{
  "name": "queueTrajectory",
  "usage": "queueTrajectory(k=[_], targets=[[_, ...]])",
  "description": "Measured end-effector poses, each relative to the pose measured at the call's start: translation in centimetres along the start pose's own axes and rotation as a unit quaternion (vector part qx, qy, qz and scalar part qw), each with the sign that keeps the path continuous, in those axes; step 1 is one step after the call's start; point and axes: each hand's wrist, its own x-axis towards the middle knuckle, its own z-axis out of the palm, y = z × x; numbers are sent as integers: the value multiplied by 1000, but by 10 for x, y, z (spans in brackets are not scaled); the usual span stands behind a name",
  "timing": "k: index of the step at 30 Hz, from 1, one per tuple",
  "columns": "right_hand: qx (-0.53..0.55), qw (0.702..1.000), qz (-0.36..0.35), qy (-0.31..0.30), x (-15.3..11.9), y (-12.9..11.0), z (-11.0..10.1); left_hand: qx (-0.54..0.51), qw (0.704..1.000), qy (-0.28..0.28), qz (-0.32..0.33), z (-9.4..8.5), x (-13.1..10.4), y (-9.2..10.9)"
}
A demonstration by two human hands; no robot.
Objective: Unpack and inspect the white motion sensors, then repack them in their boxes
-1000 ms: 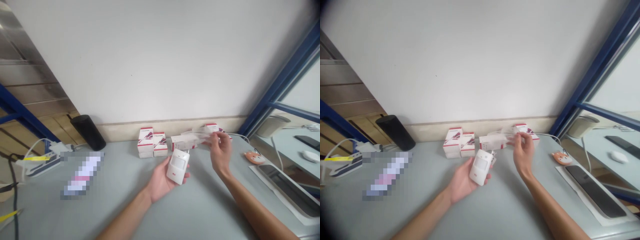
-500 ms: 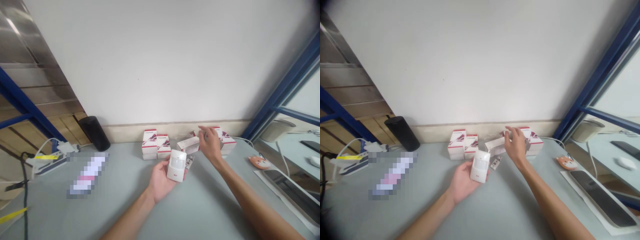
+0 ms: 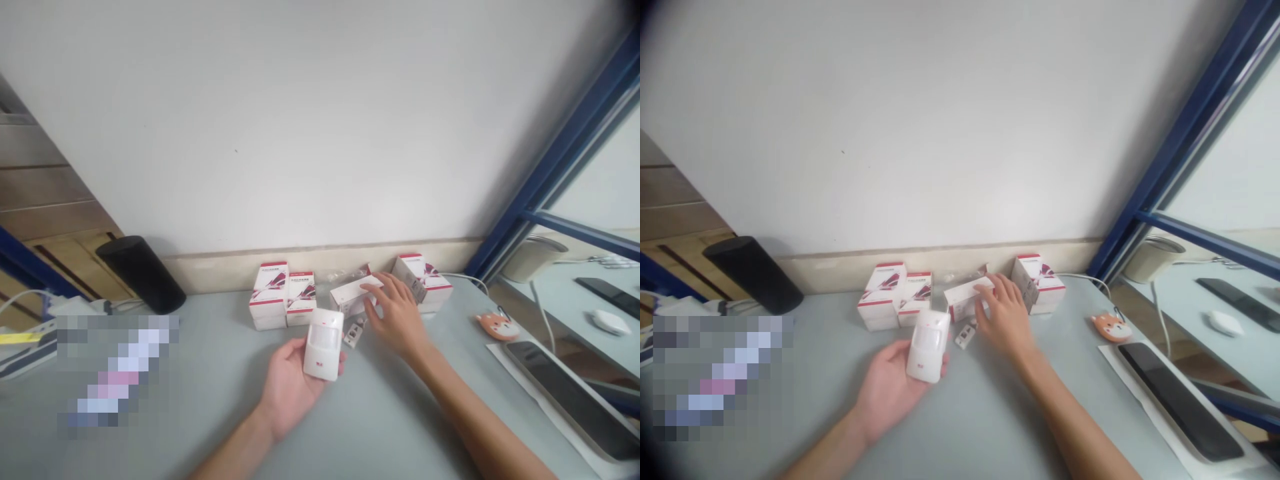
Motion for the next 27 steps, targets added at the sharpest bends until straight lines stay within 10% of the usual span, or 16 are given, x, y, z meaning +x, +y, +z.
queueTrajectory(k=[12, 21, 27], targets=[[164, 985, 44, -4, 2, -19, -10, -29, 998, 48, 18, -4, 2, -1], [528, 756, 317, -221, 12, -53, -42, 40, 998, 34, 47, 4, -5, -2], [538, 732, 350, -229, 12, -52, -43, 60, 997, -41, 36, -1, -7, -11]])
